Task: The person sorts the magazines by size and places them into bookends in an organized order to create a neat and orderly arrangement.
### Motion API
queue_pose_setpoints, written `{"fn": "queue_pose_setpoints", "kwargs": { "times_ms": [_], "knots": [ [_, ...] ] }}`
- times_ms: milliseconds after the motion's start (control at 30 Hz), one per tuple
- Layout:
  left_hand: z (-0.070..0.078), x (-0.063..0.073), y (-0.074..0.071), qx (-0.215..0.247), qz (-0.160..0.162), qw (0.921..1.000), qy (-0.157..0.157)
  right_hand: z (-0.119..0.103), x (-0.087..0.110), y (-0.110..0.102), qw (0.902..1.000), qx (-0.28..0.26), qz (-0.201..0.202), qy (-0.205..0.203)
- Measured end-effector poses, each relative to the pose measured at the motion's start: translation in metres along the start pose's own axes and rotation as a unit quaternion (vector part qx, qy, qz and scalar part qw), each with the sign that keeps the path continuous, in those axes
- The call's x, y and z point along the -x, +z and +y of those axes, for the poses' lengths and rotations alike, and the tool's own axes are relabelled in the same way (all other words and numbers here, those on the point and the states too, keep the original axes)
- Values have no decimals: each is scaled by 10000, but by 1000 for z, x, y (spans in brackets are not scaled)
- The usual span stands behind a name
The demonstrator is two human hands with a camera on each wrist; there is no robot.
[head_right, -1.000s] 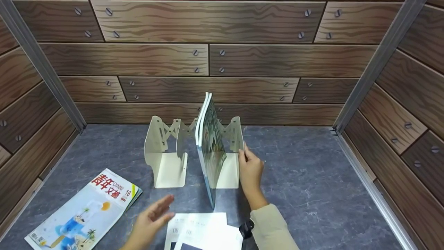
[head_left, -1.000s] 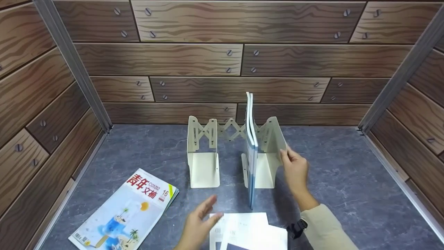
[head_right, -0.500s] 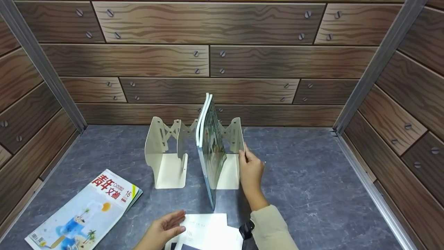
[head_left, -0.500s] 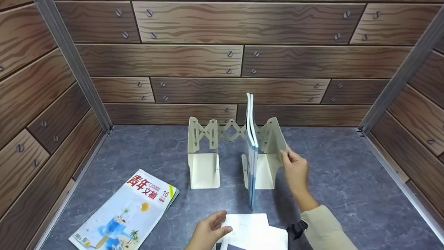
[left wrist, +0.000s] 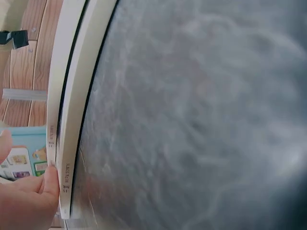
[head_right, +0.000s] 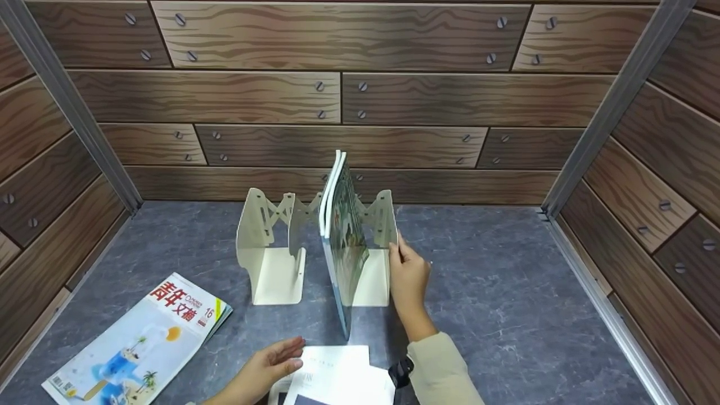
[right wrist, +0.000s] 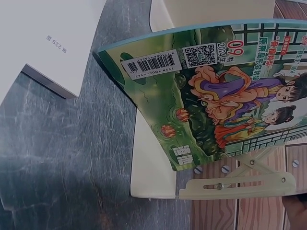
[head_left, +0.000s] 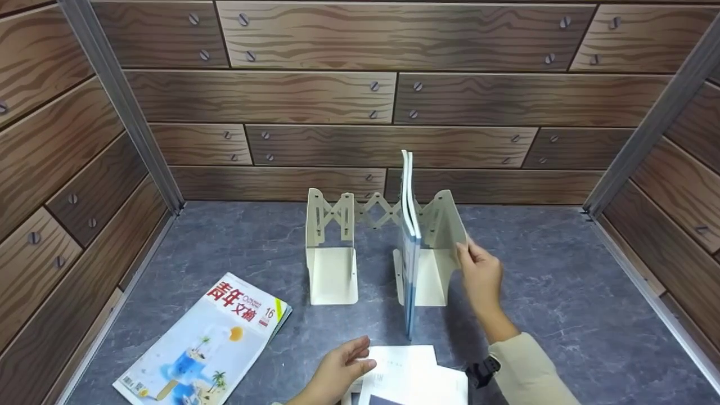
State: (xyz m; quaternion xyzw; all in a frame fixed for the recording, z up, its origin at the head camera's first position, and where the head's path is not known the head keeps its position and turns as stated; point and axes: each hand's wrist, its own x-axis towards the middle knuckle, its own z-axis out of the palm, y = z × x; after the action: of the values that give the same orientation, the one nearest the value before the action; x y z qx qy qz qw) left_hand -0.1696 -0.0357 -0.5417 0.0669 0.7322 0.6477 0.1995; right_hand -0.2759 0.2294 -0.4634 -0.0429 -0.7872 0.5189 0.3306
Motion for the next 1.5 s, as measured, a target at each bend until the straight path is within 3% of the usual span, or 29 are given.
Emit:
{"fn": "queue_pose_setpoints", "kwargs": {
  "times_ms": [167,433,733,1067,1500],
  "knots": [
    [-2,-2,0,-111,-16,9999,121,0,0,-1,10000,-7,-15,52],
    [-3,-4,1,-242,180,9995,47,1,1,0,9999,-33,-50,126],
    [0,-3,-1,-154,118,9995,239,-1,1,0,9997,-156,-63,176],
    [10,-3,7,-487,466,9977,30,1,1,1,9999,36,-75,85],
    [6,-5,7,124,576,9982,-61,3,0,1,9999,100,26,-65]
  ]
}}
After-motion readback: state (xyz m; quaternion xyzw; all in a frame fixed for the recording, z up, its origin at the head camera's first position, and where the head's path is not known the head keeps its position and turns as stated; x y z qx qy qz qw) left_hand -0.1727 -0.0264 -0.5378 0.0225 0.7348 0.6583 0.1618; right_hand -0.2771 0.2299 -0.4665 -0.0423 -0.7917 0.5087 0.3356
